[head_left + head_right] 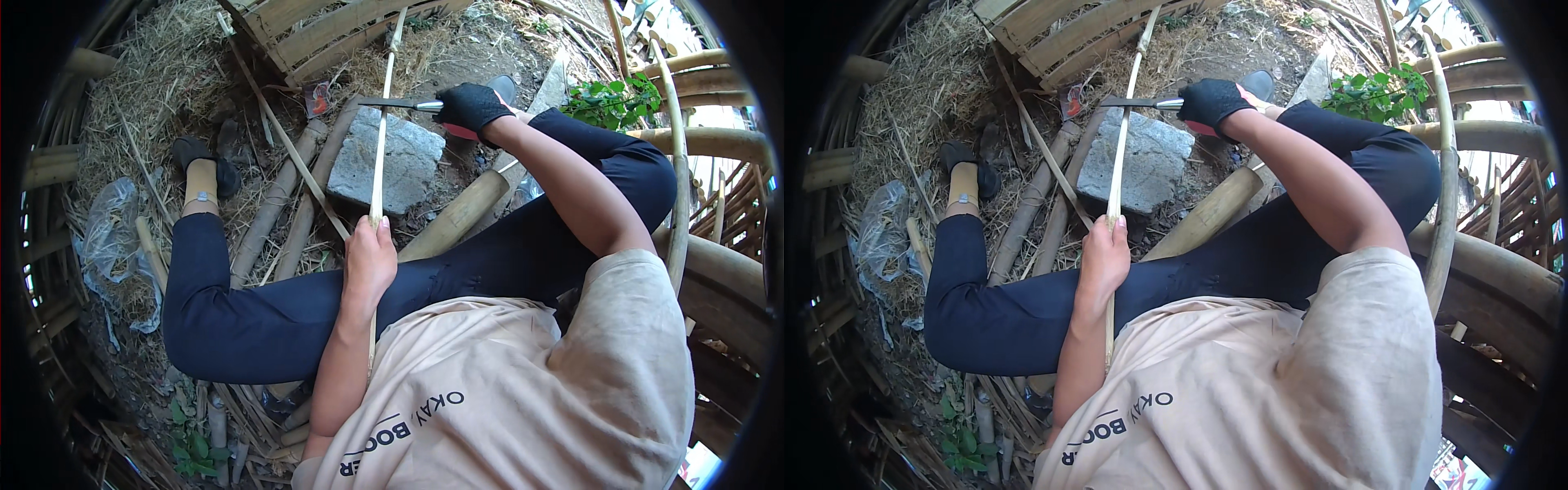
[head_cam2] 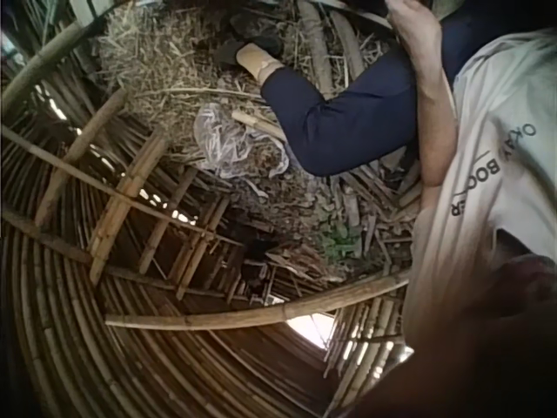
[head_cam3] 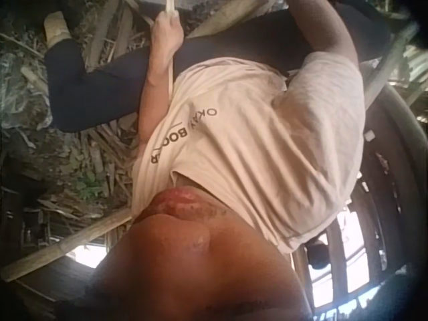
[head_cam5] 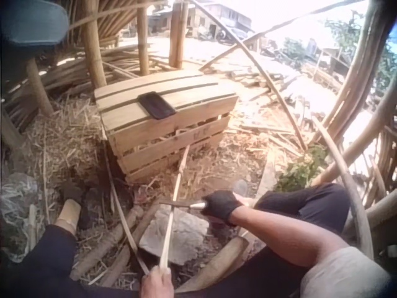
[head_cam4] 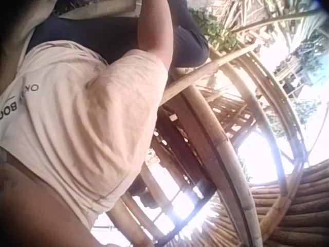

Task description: The person scrapes a thin strip of bamboo with a knife while holding it by hand and sitting on the ground.

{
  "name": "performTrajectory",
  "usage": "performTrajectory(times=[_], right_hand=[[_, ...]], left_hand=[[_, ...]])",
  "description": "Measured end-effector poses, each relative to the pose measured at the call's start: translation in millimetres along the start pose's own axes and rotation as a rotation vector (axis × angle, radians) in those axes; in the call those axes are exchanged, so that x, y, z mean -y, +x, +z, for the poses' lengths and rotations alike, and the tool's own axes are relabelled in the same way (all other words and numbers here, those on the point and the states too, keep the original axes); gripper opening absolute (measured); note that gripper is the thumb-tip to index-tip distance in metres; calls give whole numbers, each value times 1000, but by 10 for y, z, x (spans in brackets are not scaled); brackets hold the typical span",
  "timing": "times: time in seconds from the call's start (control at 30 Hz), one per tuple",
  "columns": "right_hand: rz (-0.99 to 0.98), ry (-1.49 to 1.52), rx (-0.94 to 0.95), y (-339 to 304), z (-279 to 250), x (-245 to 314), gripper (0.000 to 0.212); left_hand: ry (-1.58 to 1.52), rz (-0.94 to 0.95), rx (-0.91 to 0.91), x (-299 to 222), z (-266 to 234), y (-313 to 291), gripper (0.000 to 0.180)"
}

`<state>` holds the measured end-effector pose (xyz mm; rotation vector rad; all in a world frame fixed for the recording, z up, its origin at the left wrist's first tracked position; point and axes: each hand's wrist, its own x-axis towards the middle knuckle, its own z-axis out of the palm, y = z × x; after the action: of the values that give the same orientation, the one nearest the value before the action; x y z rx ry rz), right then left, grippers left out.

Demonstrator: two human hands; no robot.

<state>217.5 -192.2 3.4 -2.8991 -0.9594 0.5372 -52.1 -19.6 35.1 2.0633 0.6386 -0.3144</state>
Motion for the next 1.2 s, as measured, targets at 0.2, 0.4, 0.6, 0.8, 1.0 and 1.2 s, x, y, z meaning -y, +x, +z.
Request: performTrajectory(times=[0.2,0.4,0.6,0.8,1.0,1.2], right_hand=[[-201,160,180,-302,70,711,36],[63,69,86,91,152,144,29],[97,44,-4,97,56,-21,32],[-137,190,114,-102,216,375,30],[119,39,48,207,178,-213,30],[49,78,-6,179,177,-130,29]], left_hand=[[-18,22,-31,33,-3,4,31],[-5,12,-2,7,22,17,31],[-12,14,-8,29,-7,27,31],[-34,30,0,16,-10,19,32],[-46,55,9,231,132,93,36],[-185,-35,95,396,154,160,31]])
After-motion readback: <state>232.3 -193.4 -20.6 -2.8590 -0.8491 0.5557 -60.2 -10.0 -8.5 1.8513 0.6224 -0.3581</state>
